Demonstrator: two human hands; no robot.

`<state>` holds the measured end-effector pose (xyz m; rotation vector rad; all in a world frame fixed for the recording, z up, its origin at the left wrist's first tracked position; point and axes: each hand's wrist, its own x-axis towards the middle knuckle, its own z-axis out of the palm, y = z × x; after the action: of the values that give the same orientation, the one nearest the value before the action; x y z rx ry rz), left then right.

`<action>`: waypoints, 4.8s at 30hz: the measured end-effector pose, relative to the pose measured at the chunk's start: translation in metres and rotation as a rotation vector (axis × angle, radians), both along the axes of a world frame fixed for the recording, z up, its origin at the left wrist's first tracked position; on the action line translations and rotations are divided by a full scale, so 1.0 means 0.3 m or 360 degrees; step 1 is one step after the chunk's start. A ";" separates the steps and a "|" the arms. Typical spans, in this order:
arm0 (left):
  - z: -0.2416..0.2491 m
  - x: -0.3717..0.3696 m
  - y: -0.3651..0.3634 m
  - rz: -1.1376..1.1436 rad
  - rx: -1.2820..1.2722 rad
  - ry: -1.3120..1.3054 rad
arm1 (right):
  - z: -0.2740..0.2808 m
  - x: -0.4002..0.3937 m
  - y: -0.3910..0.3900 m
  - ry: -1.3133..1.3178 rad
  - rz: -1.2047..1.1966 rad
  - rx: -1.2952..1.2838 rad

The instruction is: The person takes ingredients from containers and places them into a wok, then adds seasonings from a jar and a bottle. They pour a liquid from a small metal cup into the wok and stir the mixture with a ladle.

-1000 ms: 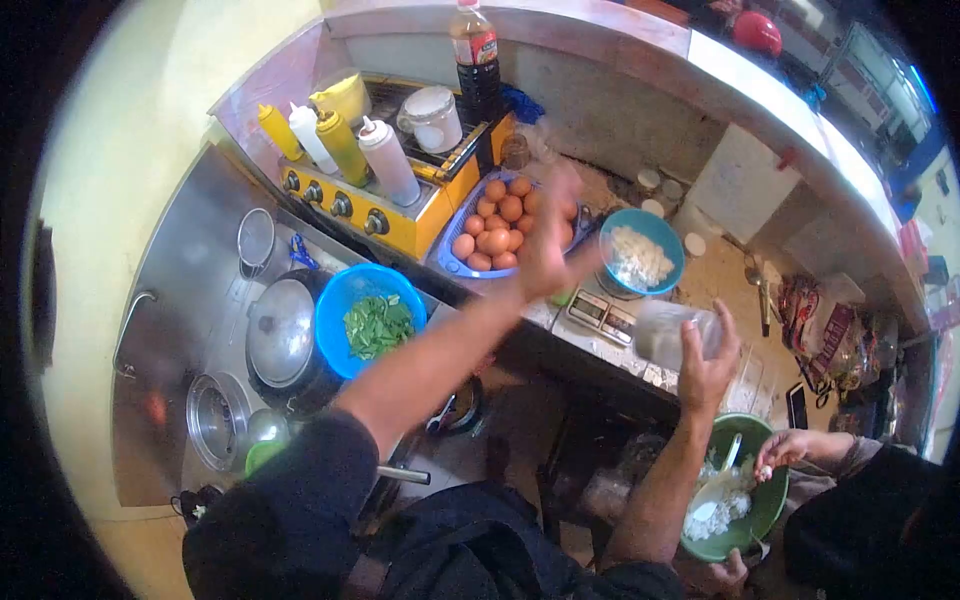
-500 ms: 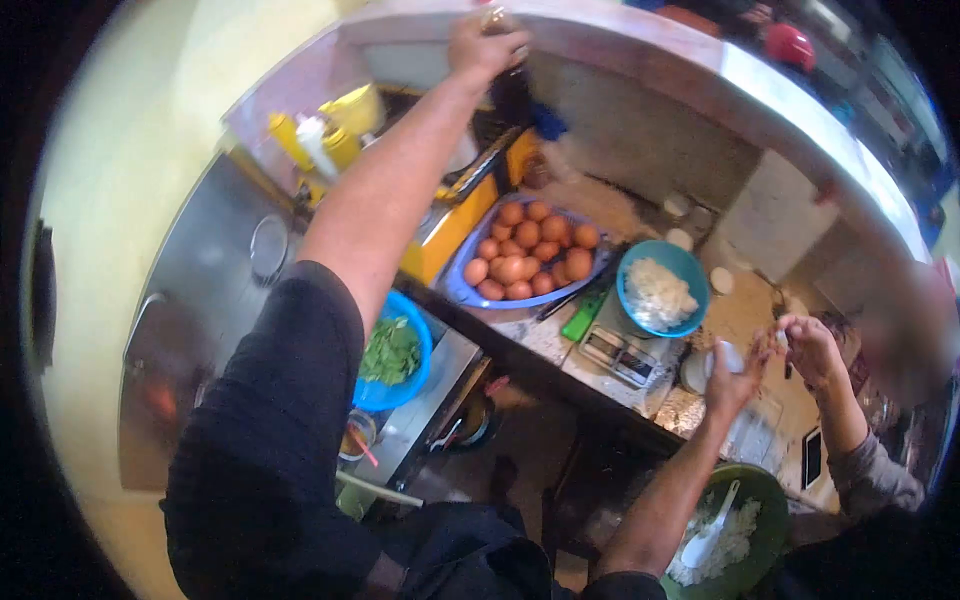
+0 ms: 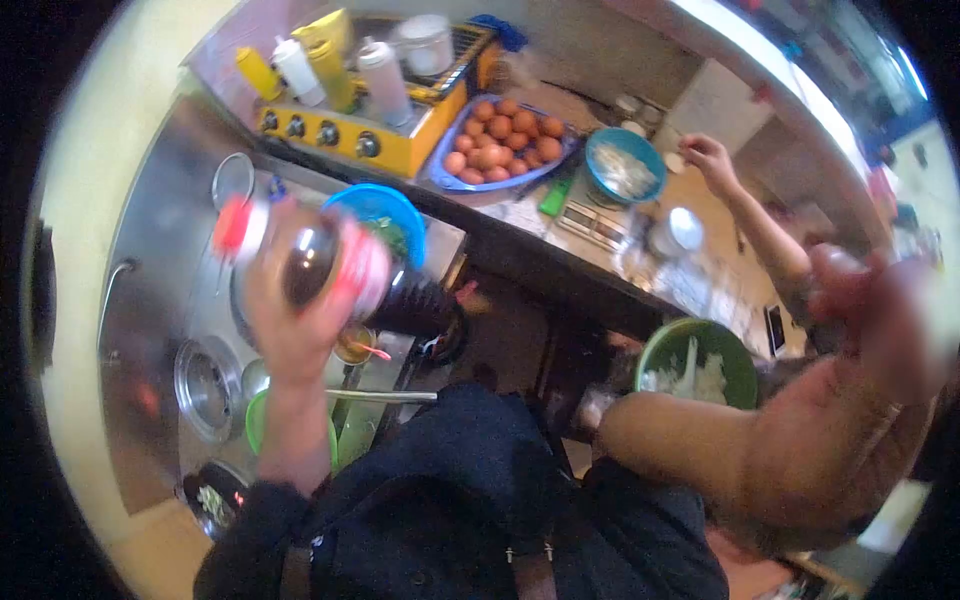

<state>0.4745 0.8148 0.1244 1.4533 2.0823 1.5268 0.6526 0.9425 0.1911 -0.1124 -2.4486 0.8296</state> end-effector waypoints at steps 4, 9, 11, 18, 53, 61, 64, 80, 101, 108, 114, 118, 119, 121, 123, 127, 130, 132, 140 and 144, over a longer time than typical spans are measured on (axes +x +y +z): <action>-0.143 0.109 -0.343 -0.0157 0.0437 -0.0793 | 0.014 -0.082 -0.203 -0.0078 0.0121 0.0175; -0.036 0.170 -0.644 -0.0126 0.0387 -0.0576 | 0.068 -0.193 -0.563 -0.0171 0.0464 0.0509; -0.030 0.167 -0.829 -0.0105 0.0458 -0.0453 | 0.100 -0.232 -0.752 -0.0054 0.0762 0.0807; 0.010 0.288 -1.625 0.0438 0.0247 -0.0062 | 0.074 -0.364 -1.414 0.0606 0.1850 0.1179; -0.614 0.120 -3.154 0.1310 -0.0643 -0.1820 | -0.619 -0.214 -1.942 -0.0832 0.0933 -0.1202; -0.645 0.073 -3.175 0.1159 -0.0576 -0.2033 | -0.622 -0.166 -1.913 -0.0804 0.0818 -0.1185; -0.646 0.067 -3.172 0.1175 -0.0607 -0.1988 | -0.595 -0.165 -1.923 -0.0870 0.0790 -0.1242; -0.566 0.155 -3.150 0.1720 -0.0343 -0.0959 | -0.580 -0.150 -1.894 -0.0829 0.0860 -0.1202; -0.035 0.186 -1.672 0.0386 0.0242 -0.0202 | 0.071 -0.254 -1.485 0.0139 0.1155 0.0430; -0.044 0.084 -0.882 -0.0087 0.0021 -0.0213 | 0.077 -0.213 -0.733 -0.0257 0.0819 0.0732; -0.031 -0.078 -0.003 -0.0368 0.0153 -0.0009 | 0.123 -0.268 0.001 -0.0192 0.0236 0.1029; 0.029 -0.166 0.497 -0.0390 0.0223 0.0150 | 0.197 -0.335 0.430 -0.0463 -0.0129 0.1110; 0.018 -0.188 0.620 -0.0361 0.0267 0.0125 | 0.192 -0.372 0.554 -0.0548 -0.0279 0.1204; 0.011 -0.249 0.847 -0.0427 0.0256 -0.0006 | 0.158 -0.443 0.754 -0.0700 -0.0486 0.1352; 0.014 -0.296 1.023 -0.0612 0.0147 -0.0203 | 0.124 -0.494 0.901 -0.0726 -0.0597 0.1304; 0.056 -0.489 1.317 -0.0773 0.0106 -0.0227 | 0.028 -0.436 0.996 -0.0037 -0.0638 0.0674; 0.017 -0.572 1.466 -0.0189 0.0223 -0.0099 | -0.207 -0.250 0.816 0.0597 -0.0731 -0.0197; -0.013 -0.651 1.532 -0.0073 0.0216 -0.0248 | -0.419 -0.101 0.690 0.0579 -0.0731 -0.0430; -0.114 -0.886 1.613 0.0313 0.0065 -0.0322 | -0.801 0.416 0.255 -0.0401 -0.0956 -0.1612; -0.145 -0.872 1.612 0.0348 0.0498 -0.0077 | -0.874 0.490 0.140 -0.0327 -0.0949 -0.1527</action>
<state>0.2129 1.2983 0.0809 1.2952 2.1043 2.0273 0.7997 0.9845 -0.0710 -1.2403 -1.7778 1.6433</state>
